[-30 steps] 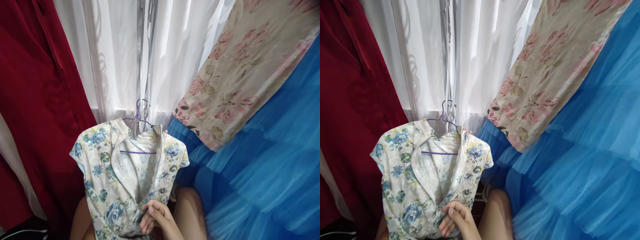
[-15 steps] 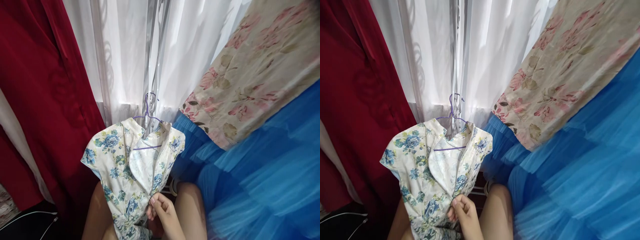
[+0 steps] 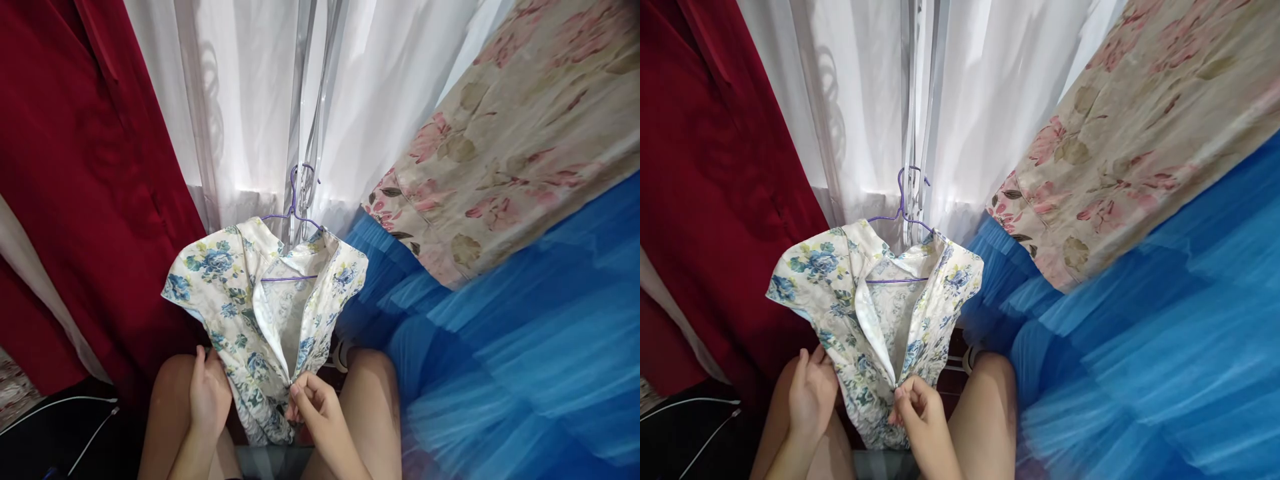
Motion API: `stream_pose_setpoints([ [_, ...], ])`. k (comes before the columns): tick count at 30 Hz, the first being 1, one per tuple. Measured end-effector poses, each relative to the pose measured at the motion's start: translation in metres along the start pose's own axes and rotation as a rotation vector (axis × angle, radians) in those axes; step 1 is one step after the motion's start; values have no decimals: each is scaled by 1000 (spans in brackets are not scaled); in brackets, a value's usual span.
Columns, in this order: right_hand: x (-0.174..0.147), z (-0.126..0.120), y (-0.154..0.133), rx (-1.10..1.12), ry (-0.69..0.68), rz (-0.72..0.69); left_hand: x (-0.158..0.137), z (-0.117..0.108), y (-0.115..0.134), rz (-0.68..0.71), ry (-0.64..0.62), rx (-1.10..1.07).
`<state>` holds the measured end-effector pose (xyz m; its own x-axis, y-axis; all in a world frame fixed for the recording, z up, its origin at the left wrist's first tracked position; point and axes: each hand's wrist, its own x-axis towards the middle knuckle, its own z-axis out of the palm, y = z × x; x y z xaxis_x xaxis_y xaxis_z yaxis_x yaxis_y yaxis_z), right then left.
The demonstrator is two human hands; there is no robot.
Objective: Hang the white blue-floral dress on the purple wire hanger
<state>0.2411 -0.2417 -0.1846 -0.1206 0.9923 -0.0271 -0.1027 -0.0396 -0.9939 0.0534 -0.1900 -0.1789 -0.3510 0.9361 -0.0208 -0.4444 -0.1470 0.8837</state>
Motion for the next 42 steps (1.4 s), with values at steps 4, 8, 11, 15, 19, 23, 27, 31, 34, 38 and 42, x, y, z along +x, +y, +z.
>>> stream_pose_setpoints([
  [4,0,1,2,-19,-15,11,2,-17,-3,174,274,19],
  [8,-2,5,3,12,-26,15,-18,-2,11,375,178,258],
  [11,-5,6,4,25,-33,24,-38,20,17,368,-23,380],
  [15,-7,7,7,15,-43,18,-53,37,8,276,-194,460],
  [19,-9,9,5,22,-31,5,-55,36,-4,195,-322,515],
  [23,-8,10,-2,19,-13,18,-55,33,-4,161,-398,542],
  [27,-7,10,-2,24,-16,20,-56,33,-1,132,-395,498],
  [31,-8,10,0,55,-28,33,-55,33,2,121,-414,459],
  [34,-10,10,-3,64,-15,33,-54,34,4,126,-404,437],
  [38,-12,11,-9,61,4,25,-54,35,5,125,-379,420],
  [42,-11,11,-8,52,-5,24,-53,35,6,131,-355,410],
])
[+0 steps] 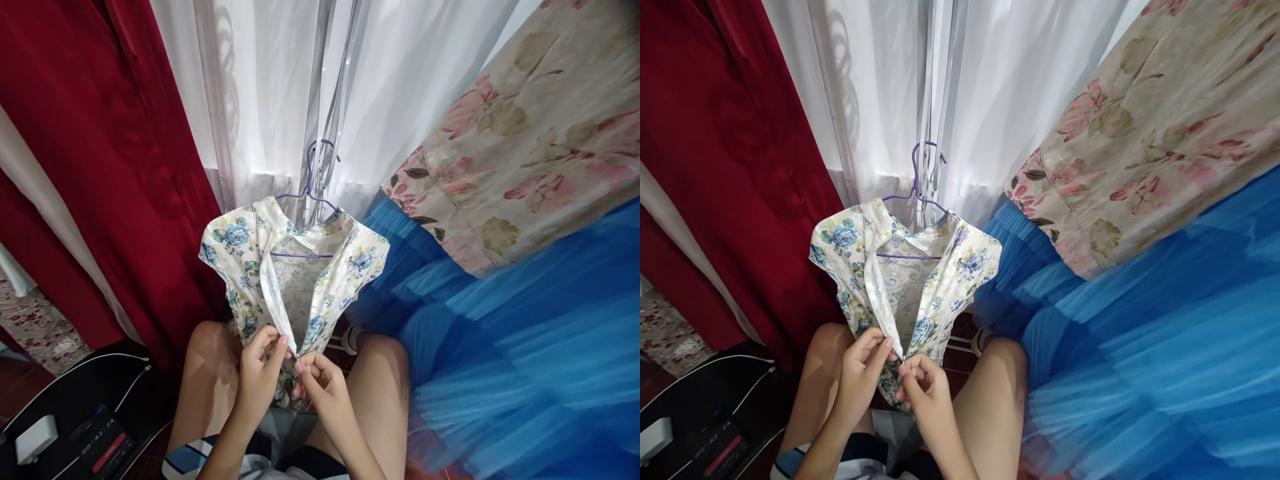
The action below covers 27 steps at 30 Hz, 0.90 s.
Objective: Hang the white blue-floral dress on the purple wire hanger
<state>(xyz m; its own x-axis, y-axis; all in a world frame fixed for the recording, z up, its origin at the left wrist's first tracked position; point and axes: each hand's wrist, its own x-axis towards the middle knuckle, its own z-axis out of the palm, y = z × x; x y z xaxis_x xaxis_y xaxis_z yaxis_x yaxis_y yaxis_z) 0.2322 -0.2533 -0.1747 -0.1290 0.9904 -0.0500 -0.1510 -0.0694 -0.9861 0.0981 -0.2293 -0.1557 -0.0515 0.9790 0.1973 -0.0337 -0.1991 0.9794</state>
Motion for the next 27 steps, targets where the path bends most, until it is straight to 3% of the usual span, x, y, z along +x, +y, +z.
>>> stream_pose_setpoints([
  [13,-4,5,-1,48,-28,-4,2,-3,-10,-3,52,47],
  [27,-3,7,-5,23,-6,11,-4,-9,-3,44,-32,33],
])
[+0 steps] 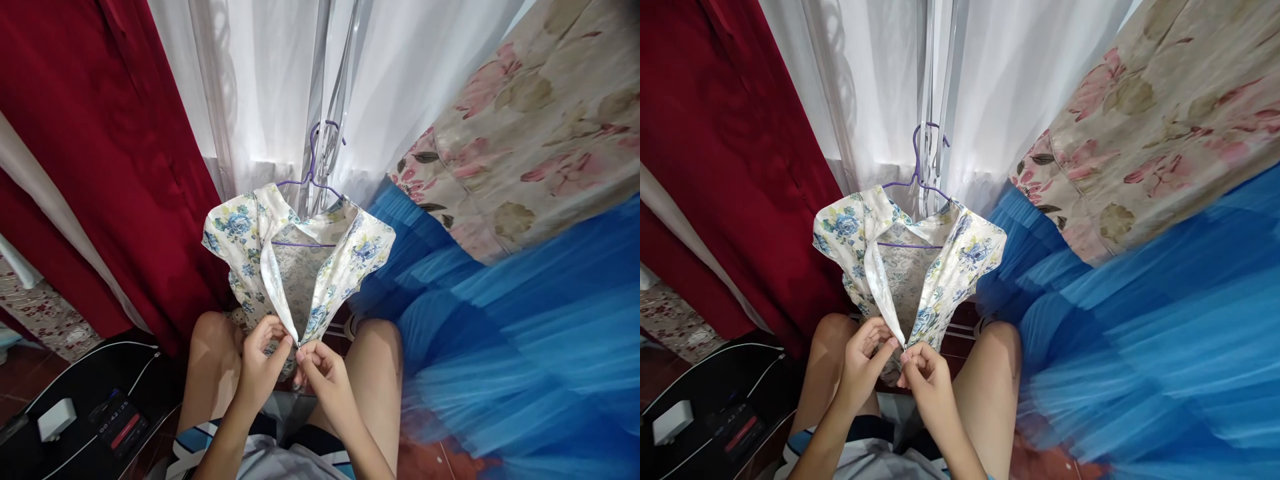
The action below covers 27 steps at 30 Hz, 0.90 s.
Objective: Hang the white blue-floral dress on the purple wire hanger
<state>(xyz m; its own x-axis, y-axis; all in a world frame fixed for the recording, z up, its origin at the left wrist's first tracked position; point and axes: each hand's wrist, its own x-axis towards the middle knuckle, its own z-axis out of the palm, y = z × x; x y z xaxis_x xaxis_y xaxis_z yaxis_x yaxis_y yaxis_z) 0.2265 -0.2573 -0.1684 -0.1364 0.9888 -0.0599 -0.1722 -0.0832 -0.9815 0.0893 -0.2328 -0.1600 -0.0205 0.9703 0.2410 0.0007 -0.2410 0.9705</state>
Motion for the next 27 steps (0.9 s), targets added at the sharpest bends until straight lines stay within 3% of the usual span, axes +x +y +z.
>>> stream_pose_setpoints([
  [7,-2,2,-5,27,50,-2,-1,-4,-4,0,-215,128],
  [15,-2,-5,2,11,136,-4,-8,5,-5,95,-168,403],
  [27,-3,-10,0,90,205,4,-8,15,-6,73,-185,378],
])
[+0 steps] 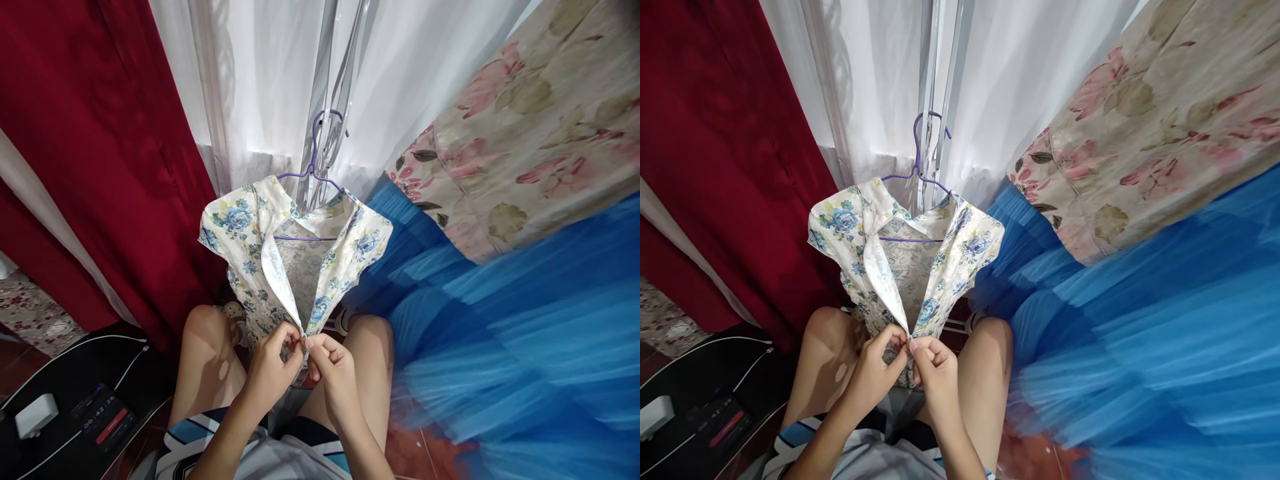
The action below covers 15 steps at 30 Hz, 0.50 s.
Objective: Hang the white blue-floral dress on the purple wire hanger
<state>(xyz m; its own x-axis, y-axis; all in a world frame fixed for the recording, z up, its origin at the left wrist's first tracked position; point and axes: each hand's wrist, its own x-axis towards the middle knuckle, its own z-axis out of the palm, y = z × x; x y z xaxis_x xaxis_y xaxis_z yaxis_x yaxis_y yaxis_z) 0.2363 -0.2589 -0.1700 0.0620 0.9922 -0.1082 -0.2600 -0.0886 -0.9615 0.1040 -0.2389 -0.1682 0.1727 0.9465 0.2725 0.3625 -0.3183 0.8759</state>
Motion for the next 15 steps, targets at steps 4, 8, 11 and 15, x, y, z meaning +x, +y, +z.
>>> stream_pose_setpoints([
  [4,2,-3,2,38,1,18,1,-1,-1,5,-2,12],
  [8,4,-2,3,67,4,11,1,-1,-4,4,-16,14],
  [11,5,0,2,75,10,10,1,-2,-6,-3,-14,13],
  [15,7,3,-1,93,25,-3,2,-2,-8,-3,-25,-1],
])
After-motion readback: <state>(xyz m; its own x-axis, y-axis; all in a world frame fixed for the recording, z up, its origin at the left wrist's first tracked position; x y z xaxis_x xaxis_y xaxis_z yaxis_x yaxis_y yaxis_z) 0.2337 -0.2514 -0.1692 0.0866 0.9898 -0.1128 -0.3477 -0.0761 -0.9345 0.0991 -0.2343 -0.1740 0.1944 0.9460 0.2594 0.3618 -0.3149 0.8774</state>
